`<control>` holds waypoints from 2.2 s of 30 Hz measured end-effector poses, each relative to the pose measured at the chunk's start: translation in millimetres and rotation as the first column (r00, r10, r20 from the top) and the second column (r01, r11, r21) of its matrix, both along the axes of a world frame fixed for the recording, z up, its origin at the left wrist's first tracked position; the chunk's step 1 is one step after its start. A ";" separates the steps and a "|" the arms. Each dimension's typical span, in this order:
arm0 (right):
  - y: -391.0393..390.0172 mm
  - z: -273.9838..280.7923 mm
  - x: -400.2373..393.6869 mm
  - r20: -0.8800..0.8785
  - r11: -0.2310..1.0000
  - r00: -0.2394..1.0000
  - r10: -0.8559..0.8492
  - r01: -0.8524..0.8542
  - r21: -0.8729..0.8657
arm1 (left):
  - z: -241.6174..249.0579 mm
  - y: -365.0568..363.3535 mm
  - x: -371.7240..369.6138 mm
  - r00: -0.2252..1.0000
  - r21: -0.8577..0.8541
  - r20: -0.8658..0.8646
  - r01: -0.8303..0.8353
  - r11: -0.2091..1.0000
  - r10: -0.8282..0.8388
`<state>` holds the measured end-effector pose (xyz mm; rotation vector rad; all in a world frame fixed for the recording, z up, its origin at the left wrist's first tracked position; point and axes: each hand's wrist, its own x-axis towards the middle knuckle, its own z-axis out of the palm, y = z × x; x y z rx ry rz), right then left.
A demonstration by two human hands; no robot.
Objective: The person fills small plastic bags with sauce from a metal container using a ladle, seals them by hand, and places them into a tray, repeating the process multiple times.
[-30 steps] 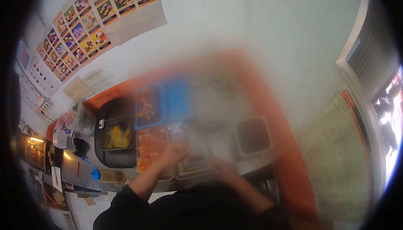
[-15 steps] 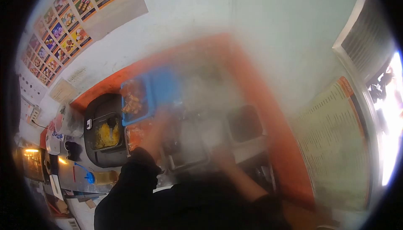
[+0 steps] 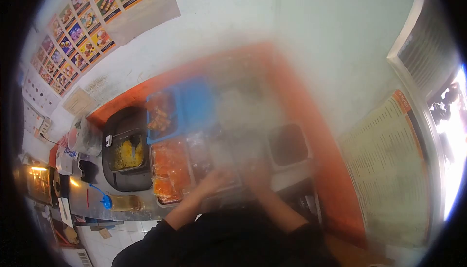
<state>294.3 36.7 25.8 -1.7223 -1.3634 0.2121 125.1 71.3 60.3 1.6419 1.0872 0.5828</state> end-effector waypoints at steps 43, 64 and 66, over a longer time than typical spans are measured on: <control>-45.1 33.5 16.3 0.009 0.977 0.983 0.186 -0.183 -0.111 | 26.1 -27.6 26.9 0.991 -0.344 -0.012 0.119 0.931 -0.131; -60.7 55.4 36.7 0.077 0.896 0.918 0.390 -0.359 -0.261 | -11.7 -17.8 56.2 0.865 0.666 -0.455 0.489 0.563 -0.213; -64.2 60.7 46.4 -0.165 0.895 0.891 0.423 -0.439 -0.077 | -16.7 -15.0 55.5 0.857 0.604 -0.439 0.503 0.618 -0.269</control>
